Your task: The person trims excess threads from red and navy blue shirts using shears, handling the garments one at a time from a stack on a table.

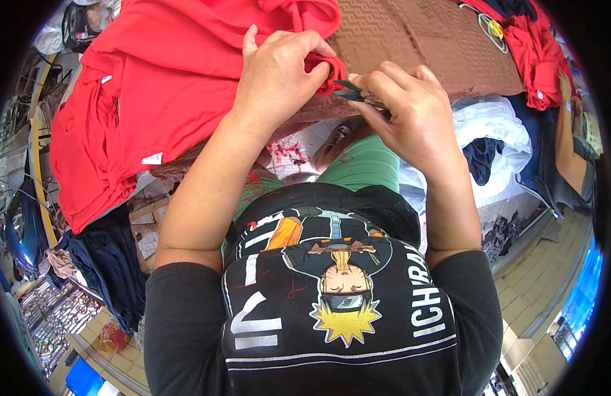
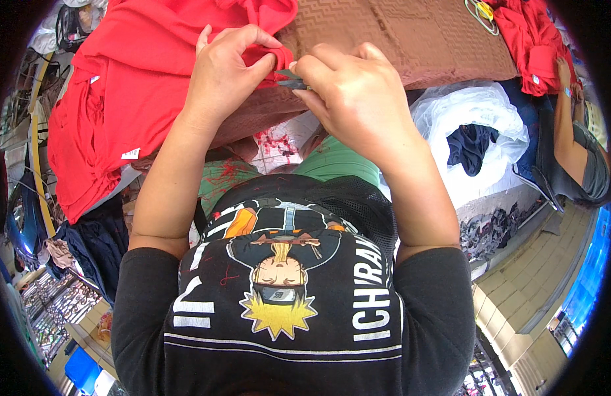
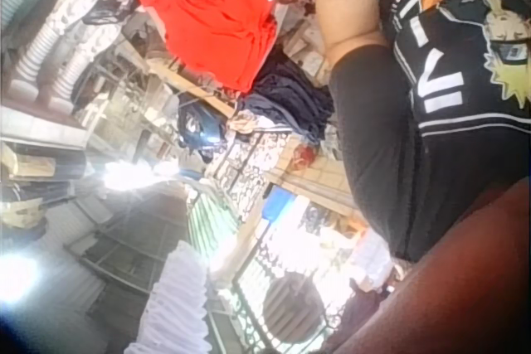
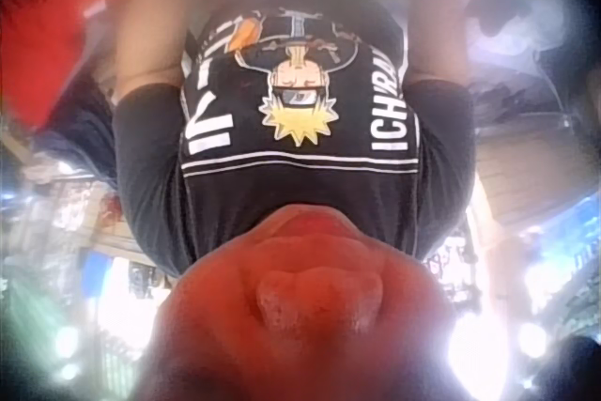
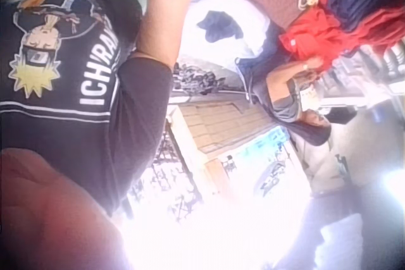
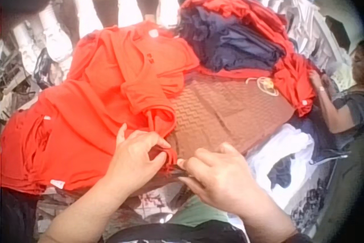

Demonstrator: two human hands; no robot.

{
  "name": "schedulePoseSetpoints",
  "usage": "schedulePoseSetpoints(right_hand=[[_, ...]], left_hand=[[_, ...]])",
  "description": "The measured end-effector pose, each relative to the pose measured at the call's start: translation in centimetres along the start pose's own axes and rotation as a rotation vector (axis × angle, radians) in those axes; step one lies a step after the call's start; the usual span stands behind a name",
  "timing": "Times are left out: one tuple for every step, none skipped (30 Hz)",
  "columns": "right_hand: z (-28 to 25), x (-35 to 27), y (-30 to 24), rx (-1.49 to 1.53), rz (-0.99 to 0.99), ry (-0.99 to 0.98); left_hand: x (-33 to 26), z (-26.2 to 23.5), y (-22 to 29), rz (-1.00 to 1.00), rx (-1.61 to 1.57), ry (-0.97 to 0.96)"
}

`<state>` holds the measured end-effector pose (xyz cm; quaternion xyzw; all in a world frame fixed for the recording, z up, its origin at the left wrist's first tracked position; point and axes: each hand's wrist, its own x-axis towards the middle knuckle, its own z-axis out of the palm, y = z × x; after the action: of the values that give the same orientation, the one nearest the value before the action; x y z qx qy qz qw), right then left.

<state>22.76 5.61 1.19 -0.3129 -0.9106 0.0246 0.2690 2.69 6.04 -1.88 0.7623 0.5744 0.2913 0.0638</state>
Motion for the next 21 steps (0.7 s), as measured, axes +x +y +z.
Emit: schedulePoseSetpoints(right_hand=[[0.1,-0.1,0.0,-0.009,0.001,0.002],[0.2,-0.1,0.1,-0.017,-0.001,0.004],[0.2,-0.1,0.1,-0.024,-0.002,0.005],[0.1,0.0,0.1,-0.038,0.008,0.004],[-0.2,0.0,0.0,-0.051,0.017,0.002],[-0.4,0.1,-0.1,-0.065,0.026,0.001],[-0.5,0.1,-0.1,-0.057,0.023,0.012],[-0.6,0.2,-0.2,-0.052,0.022,0.022],[-0.8,0.2,-0.3,-0.046,0.021,0.032],[-0.9,0.3,-0.5,-0.056,0.02,0.014],[-0.9,0.2,-0.6,-0.065,0.019,-0.004],[-0.9,0.2,-0.7,-0.074,0.018,-0.021],[-0.6,0.2,-0.7,-0.088,0.018,-0.033],[-0.4,0.2,-0.6,-0.106,0.02,-0.046],[-0.2,0.2,-0.5,-0.124,0.022,-0.059],[0.0,0.2,-0.2,-0.093,0.047,0.002],[0.1,0.3,0.3,-0.062,0.071,0.066],[0.4,0.5,0.8,-0.03,0.095,0.129],[1.0,0.8,1.4,0.092,0.223,0.174],[1.7,1.1,2.1,0.212,0.353,0.221],[2.4,1.3,2.8,0.329,0.484,0.268]], left_hand=[[0.0,0.0,0.0,0.002,0.004,-0.002],[0.0,0.0,0.0,0.002,0.004,-0.002],[0.0,0.0,0.0,0.003,0.003,-0.002],[0.1,0.1,0.0,0.003,0.003,-0.003],[0.0,0.1,0.0,0.002,0.004,-0.004],[0.0,0.1,-0.1,0.0,0.005,-0.004],[0.0,0.1,-0.1,-0.002,0.006,-0.005],[0.0,0.1,-0.1,0.0,0.008,-0.005],[0.0,0.1,-0.1,0.001,0.011,-0.005],[0.0,0.2,-0.1,0.002,0.014,-0.005],[0.0,0.2,-0.1,0.005,0.016,-0.003],[0.0,0.3,-0.2,0.007,0.018,-0.002],[-0.1,0.3,-0.2,0.008,0.021,0.0],[0.0,0.3,-0.1,0.006,0.023,-0.005],[0.0,0.2,0.0,0.002,0.026,-0.009],[0.0,0.2,0.1,-0.002,0.03,-0.013],[0.1,0.3,0.0,0.022,0.025,0.009],[0.0,0.4,-0.3,0.046,0.02,0.031],[0.0,0.5,-0.5,0.07,0.015,0.054],[0.0,0.5,-0.6,0.087,0.015,0.064],[0.1,0.4,-0.6,0.107,0.012,0.073]])
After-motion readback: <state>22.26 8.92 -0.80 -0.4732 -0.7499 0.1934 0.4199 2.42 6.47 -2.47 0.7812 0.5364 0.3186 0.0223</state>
